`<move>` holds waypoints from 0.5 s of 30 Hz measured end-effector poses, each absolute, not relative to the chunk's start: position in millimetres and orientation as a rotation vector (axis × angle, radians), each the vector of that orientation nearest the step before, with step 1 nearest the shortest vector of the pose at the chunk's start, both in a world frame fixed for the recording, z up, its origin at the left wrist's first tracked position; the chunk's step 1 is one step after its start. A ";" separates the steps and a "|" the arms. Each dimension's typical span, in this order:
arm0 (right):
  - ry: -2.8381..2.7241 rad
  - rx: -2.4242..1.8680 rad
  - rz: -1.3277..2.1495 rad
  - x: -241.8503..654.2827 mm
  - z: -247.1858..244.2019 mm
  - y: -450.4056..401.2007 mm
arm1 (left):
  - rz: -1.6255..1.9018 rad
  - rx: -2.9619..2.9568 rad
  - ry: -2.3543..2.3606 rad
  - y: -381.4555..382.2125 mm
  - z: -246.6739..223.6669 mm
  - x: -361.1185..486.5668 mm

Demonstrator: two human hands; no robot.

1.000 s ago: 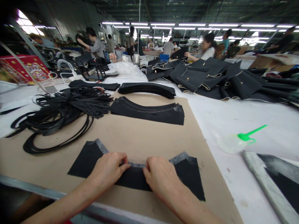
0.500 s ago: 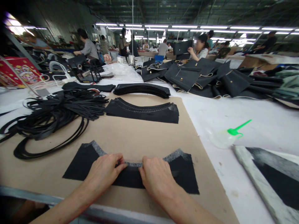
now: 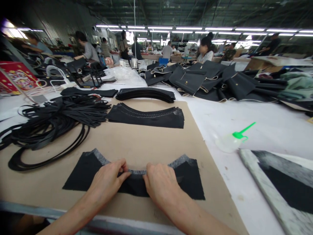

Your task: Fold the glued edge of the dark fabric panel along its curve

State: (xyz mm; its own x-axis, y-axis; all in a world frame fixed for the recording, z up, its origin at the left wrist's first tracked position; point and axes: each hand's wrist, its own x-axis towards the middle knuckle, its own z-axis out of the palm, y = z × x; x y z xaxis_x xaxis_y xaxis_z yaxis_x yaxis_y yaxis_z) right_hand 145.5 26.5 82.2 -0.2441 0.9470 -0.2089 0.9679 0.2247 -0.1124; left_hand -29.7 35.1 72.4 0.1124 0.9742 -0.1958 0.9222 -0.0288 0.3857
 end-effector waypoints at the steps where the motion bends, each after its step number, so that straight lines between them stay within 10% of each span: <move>1: 2.380 1.871 -0.328 146.3 82.6 26.7 | 0.212 1.992 1.844 34.2 71.8 -29.5; 15: 2.398 1.950 -0.365 166.2 87.0 29.7 | 0.752 2.944 1.122 3.6 14.9 -23.4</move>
State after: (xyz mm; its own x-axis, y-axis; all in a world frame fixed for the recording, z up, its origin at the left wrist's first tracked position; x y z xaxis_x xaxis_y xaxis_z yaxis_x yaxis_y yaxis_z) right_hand 166.2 29.7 87.0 -0.2145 0.9618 -0.1698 0.9688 0.1874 -0.1624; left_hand -23.4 3.6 14.9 0.6531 0.6057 0.4545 0.6509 -0.7557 0.0719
